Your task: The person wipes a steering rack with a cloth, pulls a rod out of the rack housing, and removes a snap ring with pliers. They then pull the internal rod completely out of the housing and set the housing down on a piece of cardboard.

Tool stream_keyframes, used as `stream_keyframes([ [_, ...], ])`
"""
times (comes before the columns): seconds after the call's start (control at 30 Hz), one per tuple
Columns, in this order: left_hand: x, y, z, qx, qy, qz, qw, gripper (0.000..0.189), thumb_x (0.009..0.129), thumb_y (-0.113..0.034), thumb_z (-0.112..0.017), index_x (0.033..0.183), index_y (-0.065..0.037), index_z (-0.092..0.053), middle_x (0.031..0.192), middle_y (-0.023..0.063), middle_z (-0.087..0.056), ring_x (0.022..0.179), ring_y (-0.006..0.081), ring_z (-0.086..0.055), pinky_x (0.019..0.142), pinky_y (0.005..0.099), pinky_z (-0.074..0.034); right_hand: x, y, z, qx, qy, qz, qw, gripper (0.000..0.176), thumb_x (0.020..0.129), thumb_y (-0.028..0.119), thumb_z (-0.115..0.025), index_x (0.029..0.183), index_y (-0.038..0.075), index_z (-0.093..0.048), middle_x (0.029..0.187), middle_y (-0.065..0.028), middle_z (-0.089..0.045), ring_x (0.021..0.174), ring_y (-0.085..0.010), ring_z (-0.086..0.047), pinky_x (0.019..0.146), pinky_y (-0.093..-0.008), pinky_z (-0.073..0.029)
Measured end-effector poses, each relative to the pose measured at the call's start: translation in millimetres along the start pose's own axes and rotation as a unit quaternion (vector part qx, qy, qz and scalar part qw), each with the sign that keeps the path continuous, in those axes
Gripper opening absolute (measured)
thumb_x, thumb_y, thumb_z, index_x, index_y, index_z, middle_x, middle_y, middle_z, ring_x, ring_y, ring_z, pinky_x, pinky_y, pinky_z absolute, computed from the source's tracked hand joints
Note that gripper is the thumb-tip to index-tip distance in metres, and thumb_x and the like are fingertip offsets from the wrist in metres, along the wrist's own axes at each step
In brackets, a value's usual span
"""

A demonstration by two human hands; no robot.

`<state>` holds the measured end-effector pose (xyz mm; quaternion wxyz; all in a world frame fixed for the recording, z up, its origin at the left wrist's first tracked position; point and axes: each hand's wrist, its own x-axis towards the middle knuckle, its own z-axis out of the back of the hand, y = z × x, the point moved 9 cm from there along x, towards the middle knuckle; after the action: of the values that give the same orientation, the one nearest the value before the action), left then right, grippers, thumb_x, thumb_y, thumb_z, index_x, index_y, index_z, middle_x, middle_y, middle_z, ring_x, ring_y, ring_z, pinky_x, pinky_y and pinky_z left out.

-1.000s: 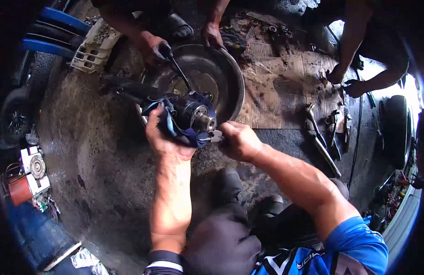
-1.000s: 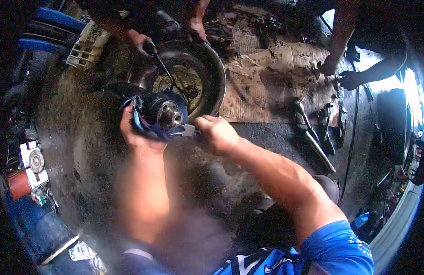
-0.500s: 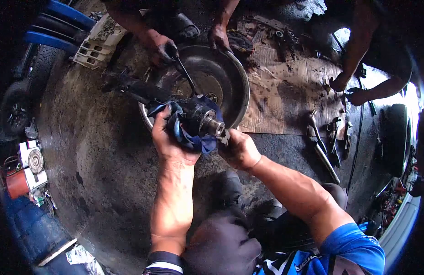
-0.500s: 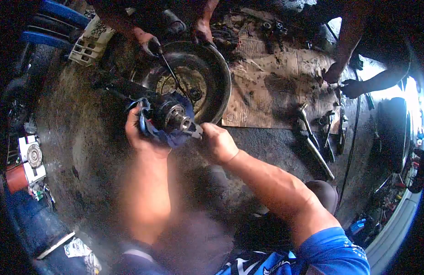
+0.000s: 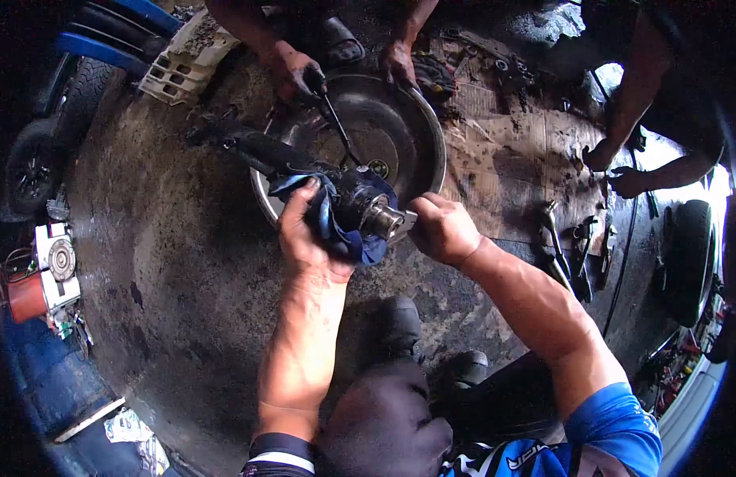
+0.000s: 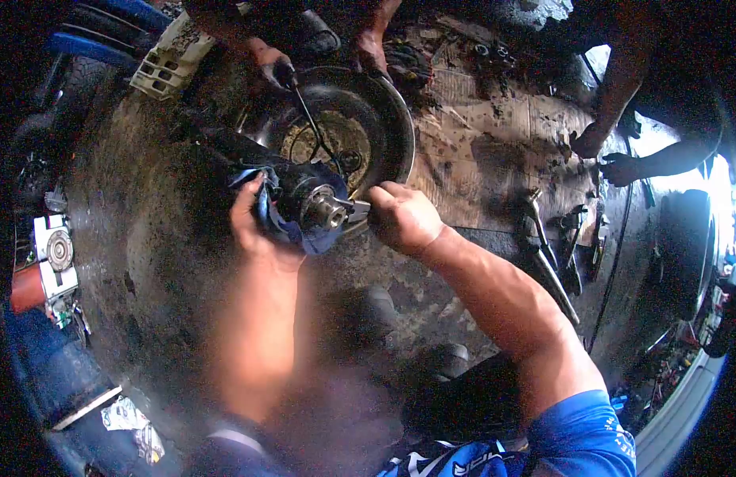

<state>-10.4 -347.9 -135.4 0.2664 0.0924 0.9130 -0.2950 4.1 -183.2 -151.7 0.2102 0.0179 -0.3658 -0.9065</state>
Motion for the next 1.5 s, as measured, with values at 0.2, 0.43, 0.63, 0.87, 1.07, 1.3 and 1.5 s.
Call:
stream_keyframes([
  [0.2, -3.5, -2.5, -2.7, -0.012, 0.015, -0.002, 1.0, 0.029, 0.082, -0.026, -0.058, 0.101, -0.004, -0.057, 0.095, 0.0096, -0.062, 0.087, 0.0248, -0.063, 0.081, 0.039, -0.054, 12.9, 1.2, 4.7, -0.044, 0.014, 0.045, 0.998, 0.019, 0.072, 0.016, -0.064, 0.085, 0.008, -0.053, 0.077, -0.0126, -0.055, 0.074, -0.0351, -0.06, 0.062, -0.0439, -0.051],
  [0.43, -6.0, 0.5, 0.9, -0.019, -0.006, 0.006, 1.0, 0.031, 0.078, -0.026, -0.063, 0.1, -0.005, -0.057, 0.094, 0.009, -0.062, 0.086, 0.0246, -0.063, 0.081, 0.0385, -0.053, 14.9, 1.3, 5.1, -0.053, 0.015, 0.092, 0.994, 0.02, 0.071, 0.016, -0.064, 0.085, 0.007, -0.053, 0.078, -0.0119, -0.056, 0.075, -0.0346, -0.06, 0.062, -0.0438, -0.051],
  [0.63, 1.8, 4.3, 8.5, -0.016, -0.021, 0.012, 1.0, 0.03, 0.078, -0.026, -0.064, 0.099, -0.006, -0.056, 0.089, 0.007, -0.06, 0.083, 0.0232, -0.063, 0.078, 0.0369, -0.054, 18.6, -6.1, 0.5, -0.071, 0.022, 0.096, 0.993, 0.023, 0.068, 0.014, -0.064, 0.087, 0.007, -0.054, 0.078, -0.0122, -0.056, 0.076, -0.0343, -0.059, 0.063, -0.0435, -0.051],
  [0.87, 3.0, 5.5, 10.7, -0.007, -0.03, 0.014, 0.999, 0.026, 0.079, -0.024, -0.062, 0.098, -0.006, -0.057, 0.088, 0.0054, -0.06, 0.079, 0.0206, -0.063, 0.075, 0.0339, -0.054, 23.7, -5.7, 6.4, -0.087, 0.019, 0.136, 0.987, 0.023, 0.067, 0.016, -0.064, 0.085, 0.007, -0.053, 0.077, -0.0115, -0.055, 0.075, -0.0345, -0.058, 0.062, -0.0425, -0.05],
  [1.07, -2.6, 1.0, 4.9, 0.001, -0.062, 0.002, 0.998, 0.024, 0.079, -0.023, -0.061, 0.096, -0.006, -0.057, 0.087, 0.0058, -0.06, 0.079, 0.0208, -0.062, 0.076, 0.0348, -0.053, 24.6, -6.0, 6.7, -0.083, 0.022, 0.153, 0.985, 0.024, 0.068, 0.017, -0.064, 0.085, 0.007, -0.053, 0.076, -0.0121, -0.054, 0.074, -0.0347, -0.058, 0.061, -0.0432, -0.049],
  [1.3, 12.8, 18.3, 13.4, -0.04, -0.015, 0.035, 0.998, 0.025, 0.078, -0.024, -0.063, 0.092, -0.006, -0.057, 0.083, 0.0067, -0.061, 0.075, 0.0213, -0.063, 0.073, 0.0351, -0.054, -29.4, -37.8, -33.0, 0.271, 0.013, -0.139, 0.952, 0.026, 0.07, 0.011, -0.069, 0.09, 0.004, -0.054, 0.083, -0.0146, -0.058, 0.076, -0.0341, -0.059, 0.065, -0.0387, -0.046],
  [1.5, 11.6, 24.2, 26.2, -0.004, -0.07, 0.031, 0.997, 0.021, 0.077, -0.023, -0.064, 0.088, -0.006, -0.058, 0.078, 0.0053, -0.061, 0.072, 0.0202, -0.062, 0.069, 0.0338, -0.053, -47.7, -33.8, 13.9, 0.043, 0.043, -0.064, 0.996, 0.028, 0.069, 0.008, -0.065, 0.092, 0.005, -0.049, 0.076, -0.0152, -0.055, 0.069, -0.0332, -0.057, 0.063, -0.0397, -0.047],
])
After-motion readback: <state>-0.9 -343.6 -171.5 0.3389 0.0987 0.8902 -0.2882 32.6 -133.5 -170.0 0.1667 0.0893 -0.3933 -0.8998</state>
